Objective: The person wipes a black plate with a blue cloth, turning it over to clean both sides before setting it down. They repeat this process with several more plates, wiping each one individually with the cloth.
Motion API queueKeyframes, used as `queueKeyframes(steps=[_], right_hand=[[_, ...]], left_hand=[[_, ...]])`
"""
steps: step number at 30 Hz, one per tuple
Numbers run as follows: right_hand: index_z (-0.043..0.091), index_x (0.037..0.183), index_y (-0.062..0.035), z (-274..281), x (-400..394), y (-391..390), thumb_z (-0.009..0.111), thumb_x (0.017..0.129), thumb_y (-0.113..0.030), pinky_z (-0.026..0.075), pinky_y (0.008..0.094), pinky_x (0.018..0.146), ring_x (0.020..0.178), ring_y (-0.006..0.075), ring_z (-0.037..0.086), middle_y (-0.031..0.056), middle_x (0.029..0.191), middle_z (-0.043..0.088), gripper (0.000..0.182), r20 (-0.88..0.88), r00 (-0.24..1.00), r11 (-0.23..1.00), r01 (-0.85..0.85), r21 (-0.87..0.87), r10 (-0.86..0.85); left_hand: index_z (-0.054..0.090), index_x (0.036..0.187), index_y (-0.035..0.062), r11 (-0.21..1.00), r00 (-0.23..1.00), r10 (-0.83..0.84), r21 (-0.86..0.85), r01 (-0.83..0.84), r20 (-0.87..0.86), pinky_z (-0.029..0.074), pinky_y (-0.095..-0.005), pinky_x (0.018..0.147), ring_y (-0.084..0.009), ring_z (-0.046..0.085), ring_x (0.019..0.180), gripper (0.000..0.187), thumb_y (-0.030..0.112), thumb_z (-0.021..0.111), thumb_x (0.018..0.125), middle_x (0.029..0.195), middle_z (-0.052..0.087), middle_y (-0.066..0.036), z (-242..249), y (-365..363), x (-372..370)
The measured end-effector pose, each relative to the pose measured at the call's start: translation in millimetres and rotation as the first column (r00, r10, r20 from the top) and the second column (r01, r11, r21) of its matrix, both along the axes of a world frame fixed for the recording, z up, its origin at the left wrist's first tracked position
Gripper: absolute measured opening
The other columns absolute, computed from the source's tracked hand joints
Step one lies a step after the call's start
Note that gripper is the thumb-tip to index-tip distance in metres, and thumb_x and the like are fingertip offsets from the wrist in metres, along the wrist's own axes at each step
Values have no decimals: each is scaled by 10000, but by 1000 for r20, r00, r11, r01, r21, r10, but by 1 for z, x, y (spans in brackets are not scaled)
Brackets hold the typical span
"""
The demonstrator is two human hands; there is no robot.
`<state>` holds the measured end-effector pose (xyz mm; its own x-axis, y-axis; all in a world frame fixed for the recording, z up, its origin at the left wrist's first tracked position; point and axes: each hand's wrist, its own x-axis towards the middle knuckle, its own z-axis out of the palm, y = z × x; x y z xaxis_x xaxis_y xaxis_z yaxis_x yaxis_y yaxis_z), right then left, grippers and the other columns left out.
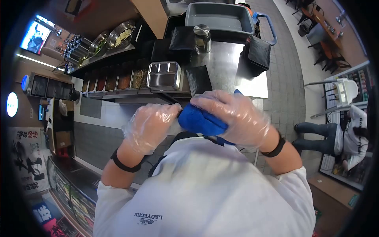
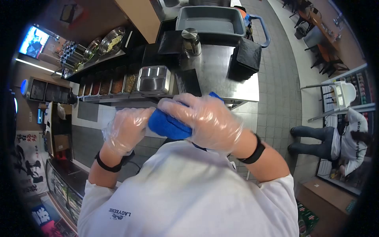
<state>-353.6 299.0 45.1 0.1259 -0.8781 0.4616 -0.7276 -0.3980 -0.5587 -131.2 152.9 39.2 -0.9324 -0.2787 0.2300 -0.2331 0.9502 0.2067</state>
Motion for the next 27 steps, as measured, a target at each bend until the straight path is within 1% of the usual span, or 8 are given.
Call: queueKeyframes(steps=[5, 9, 11, 17, 21, 23, 25, 27], right_hand=[[649, 1324, -94, -21, 29, -37, 820, 785, -84, 619, 441, 765, 868, 367, 744, 166, 1079, 711, 565, -281, 939, 973, 222, 65, -196], [646, 1307, -91, -36, 18, -87, 830, 796, -75, 616, 439, 819, 931, 371, 746, 158, 1091, 727, 543, 15, 982, 904, 168, 394, -189], [639, 1297, -128, -59, 14, -110, 849, 746, -85, 605, 484, 782, 934, 409, 721, 167, 1026, 704, 591, 217, 967, 970, 84, 227, -134], [656, 1307, -132, -43, 28, -147, 871, 745, -75, 601, 440, 792, 936, 401, 721, 154, 1061, 717, 604, 7, 960, 882, 253, 396, -278], [698, 1251, -100, -16, 17, -147, 863, 743, -65, 595, 414, 782, 929, 356, 735, 160, 1056, 736, 536, 2, 941, 896, 322, 305, -338], [704, 1224, -65, -8, 9, -143, 871, 758, -84, 593, 405, 780, 905, 345, 734, 171, 1058, 734, 495, -43, 914, 909, 406, 95, -403], [708, 1195, -44, 0, 8, -138, 905, 732, -103, 590, 396, 783, 896, 342, 730, 176, 1040, 729, 507, -25, 907, 903, 421, 81, -420], [710, 1187, -59, 1, 7, -137, 940, 680, -122, 590, 387, 779, 898, 328, 733, 173, 1035, 729, 560, 14, 898, 896, 439, 73, -441]], left_hand=[[700, 969, 79, 991, 985, -9, 133, -14, 170, 586, -436, 664, -344, 735, 747, 93, 119, 690, 885, 798, 723, -141, -23, -34, -16], [705, 843, 54, 991, 991, -95, 99, 86, 94, 583, -454, 678, -373, 723, 744, 64, 83, 732, 792, 778, 715, -161, -48, -89, -18], [708, 850, 55, 980, 985, -147, 148, 132, 96, 584, -455, 679, -375, 722, 747, 74, 86, 735, 789, 787, 718, -164, -56, -114, -19], [718, 897, 63, 927, 958, -260, 308, 212, 124, 582, -468, 732, -380, 718, 794, 110, 106, 752, 801, 826, 727, -164, -61, -179, -23], [739, 956, 77, 819, 968, -248, 543, 184, 46, 559, -468, 818, -366, 713, 880, 180, 126, 811, 799, 899, 749, -142, -52, -229, -12], [746, 1001, 73, 743, 959, -256, 659, 116, 120, 550, -440, 859, -341, 710, 904, 237, 121, 843, 789, 947, 768, -113, -48, -246, -11], [738, 1071, 89, 710, 960, -35, 670, 219, -277, 554, -405, 863, -317, 722, 947, 281, 98, 834, 807, 1015, 765, -125, -56, -238, -4], [737, 1093, 91, 663, 924, 88, 714, 224, -371, 561, -387, 817, -310, 732, 883, 340, 8, 792, 768, 1028, 781, -90, -61, -223, -10]])
